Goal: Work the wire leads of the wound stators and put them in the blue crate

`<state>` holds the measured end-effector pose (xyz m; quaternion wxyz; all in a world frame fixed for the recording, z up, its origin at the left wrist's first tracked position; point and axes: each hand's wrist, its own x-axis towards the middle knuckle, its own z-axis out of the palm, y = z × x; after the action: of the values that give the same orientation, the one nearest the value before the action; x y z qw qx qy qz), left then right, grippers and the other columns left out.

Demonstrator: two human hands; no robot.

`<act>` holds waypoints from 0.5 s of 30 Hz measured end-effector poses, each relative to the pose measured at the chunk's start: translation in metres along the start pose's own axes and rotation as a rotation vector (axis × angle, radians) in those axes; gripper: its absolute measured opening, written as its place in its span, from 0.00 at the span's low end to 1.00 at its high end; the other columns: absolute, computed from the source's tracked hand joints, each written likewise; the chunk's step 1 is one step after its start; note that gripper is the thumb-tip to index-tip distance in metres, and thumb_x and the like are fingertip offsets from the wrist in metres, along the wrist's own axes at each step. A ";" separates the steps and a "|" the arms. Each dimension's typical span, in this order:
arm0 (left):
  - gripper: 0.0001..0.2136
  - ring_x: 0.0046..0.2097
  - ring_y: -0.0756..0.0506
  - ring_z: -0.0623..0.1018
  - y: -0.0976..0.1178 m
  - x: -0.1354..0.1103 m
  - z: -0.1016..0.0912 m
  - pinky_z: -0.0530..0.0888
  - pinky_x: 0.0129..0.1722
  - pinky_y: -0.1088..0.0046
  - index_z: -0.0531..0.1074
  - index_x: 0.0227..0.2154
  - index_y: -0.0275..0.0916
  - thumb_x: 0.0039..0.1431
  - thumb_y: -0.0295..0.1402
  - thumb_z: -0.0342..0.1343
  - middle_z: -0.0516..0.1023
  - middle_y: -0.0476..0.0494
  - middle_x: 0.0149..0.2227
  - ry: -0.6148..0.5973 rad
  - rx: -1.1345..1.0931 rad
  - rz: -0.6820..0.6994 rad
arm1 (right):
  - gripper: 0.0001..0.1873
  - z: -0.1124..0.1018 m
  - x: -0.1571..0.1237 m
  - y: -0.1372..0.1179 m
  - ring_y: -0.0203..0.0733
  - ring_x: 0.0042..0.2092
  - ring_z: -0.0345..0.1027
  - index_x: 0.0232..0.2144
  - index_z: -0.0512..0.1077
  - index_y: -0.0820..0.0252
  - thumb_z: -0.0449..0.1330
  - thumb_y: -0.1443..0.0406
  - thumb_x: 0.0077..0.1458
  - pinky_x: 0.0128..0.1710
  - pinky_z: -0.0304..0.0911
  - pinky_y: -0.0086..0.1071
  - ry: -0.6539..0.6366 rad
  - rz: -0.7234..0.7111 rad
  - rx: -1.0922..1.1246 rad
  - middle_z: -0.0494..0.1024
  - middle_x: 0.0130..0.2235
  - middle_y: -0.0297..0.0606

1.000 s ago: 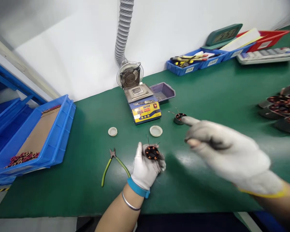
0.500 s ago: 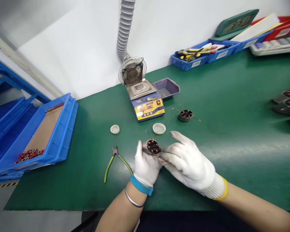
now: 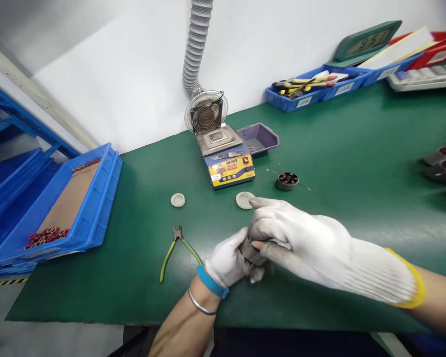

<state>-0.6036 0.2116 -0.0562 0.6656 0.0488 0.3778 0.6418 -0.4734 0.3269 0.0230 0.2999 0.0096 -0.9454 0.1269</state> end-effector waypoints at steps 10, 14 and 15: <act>0.17 0.33 0.40 0.80 -0.002 0.006 -0.001 0.77 0.41 0.61 0.77 0.27 0.39 0.62 0.48 0.63 0.77 0.43 0.26 -0.076 -0.049 -0.079 | 0.08 -0.011 0.011 -0.008 0.51 0.43 0.78 0.28 0.73 0.54 0.62 0.72 0.56 0.57 0.72 0.46 -0.030 -0.137 -0.072 0.78 0.33 0.39; 0.08 0.32 0.41 0.80 0.003 -0.005 0.001 0.76 0.36 0.63 0.79 0.34 0.37 0.60 0.37 0.64 0.80 0.42 0.30 -0.116 -0.035 -0.017 | 0.08 -0.014 0.008 -0.001 0.48 0.39 0.77 0.28 0.73 0.53 0.61 0.71 0.56 0.60 0.70 0.49 -0.086 -0.118 -0.049 0.77 0.30 0.37; 0.06 0.33 0.42 0.81 0.007 -0.007 0.003 0.76 0.37 0.65 0.79 0.33 0.39 0.60 0.36 0.63 0.81 0.44 0.31 -0.051 -0.102 0.071 | 0.08 -0.016 0.009 0.000 0.46 0.37 0.76 0.28 0.73 0.53 0.61 0.70 0.57 0.61 0.70 0.49 -0.070 -0.107 -0.048 0.77 0.30 0.36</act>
<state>-0.6072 0.2077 -0.0468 0.6535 0.0442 0.3255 0.6819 -0.4714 0.3319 0.0408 0.2734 0.0574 -0.9562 0.0877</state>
